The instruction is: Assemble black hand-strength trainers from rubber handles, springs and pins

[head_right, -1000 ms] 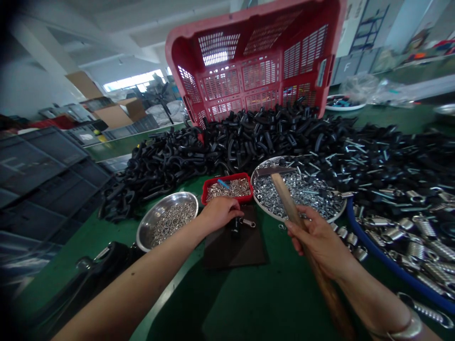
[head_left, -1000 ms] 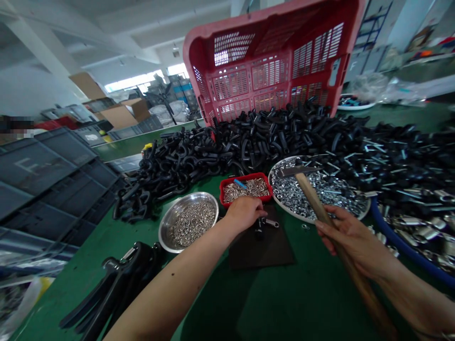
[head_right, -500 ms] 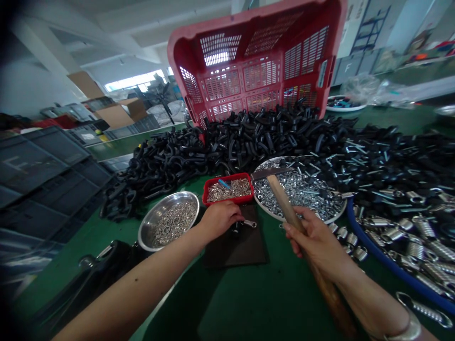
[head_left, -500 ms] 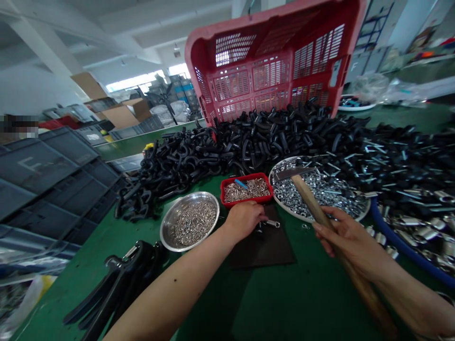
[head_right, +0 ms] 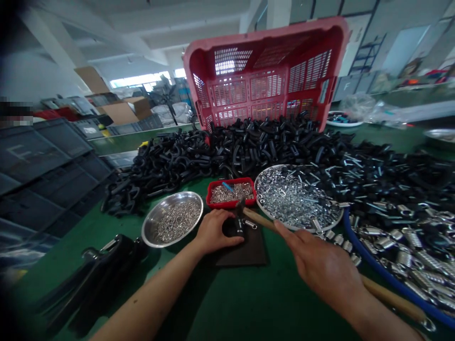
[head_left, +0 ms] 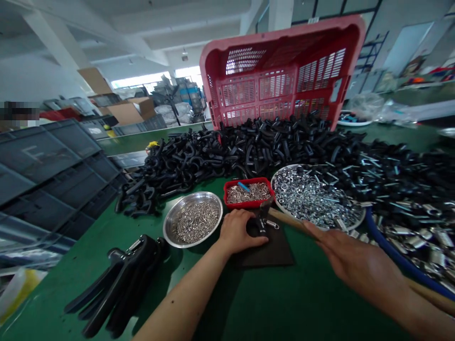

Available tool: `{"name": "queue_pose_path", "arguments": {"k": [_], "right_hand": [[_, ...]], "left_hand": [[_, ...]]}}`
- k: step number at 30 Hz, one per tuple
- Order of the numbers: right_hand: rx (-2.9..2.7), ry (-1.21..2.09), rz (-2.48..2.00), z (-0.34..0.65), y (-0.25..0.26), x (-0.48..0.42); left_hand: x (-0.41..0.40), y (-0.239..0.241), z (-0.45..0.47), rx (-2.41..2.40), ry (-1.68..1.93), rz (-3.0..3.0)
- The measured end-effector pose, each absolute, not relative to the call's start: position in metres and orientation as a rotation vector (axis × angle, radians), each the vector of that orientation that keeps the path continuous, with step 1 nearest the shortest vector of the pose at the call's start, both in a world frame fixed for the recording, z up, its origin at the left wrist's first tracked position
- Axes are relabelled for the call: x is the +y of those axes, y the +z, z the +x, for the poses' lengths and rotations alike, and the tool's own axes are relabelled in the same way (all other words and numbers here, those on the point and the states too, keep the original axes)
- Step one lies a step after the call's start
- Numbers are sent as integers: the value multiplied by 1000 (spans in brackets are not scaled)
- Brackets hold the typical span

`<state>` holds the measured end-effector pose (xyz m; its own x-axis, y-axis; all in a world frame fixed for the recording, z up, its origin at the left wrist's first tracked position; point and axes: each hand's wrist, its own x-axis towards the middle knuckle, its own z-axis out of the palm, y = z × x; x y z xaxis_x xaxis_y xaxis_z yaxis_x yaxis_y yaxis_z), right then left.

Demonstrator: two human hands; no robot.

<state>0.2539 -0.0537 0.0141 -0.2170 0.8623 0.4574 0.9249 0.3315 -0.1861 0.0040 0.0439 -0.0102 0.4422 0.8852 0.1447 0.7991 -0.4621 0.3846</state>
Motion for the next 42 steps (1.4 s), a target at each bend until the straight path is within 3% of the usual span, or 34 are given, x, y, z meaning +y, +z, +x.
{"name": "queue_pose_path", "arguments": {"k": [6,13,23,31,33,36,37,40,42], "right_hand": [[-2177,-369,-1587,243,20,-56],[-2175,-150,-1600,248,19,-47],[-2267,-159,-1627,248,7,-40],[-2000,184,-2121,324,25,13],[-1951,29,-2239,332,31,25],[-1840,-146,-2030,299,34,28],[-1796,-1,-1884,277,34,26],[-1391,1040,-1493,205,31,19],[-988,1320,-1350,169,27,21]], "left_hand": [[47,-14,3,1470,552,2423],[46,-17,3,1509,567,2413],[48,-17,3,1515,562,2402],[34,-10,2,1533,667,2208],[29,-2,3,1544,770,2057],[19,13,10,1523,960,1908],[15,18,15,1514,998,1896],[7,28,30,1485,1013,2000],[11,33,34,1426,952,2181]]}}
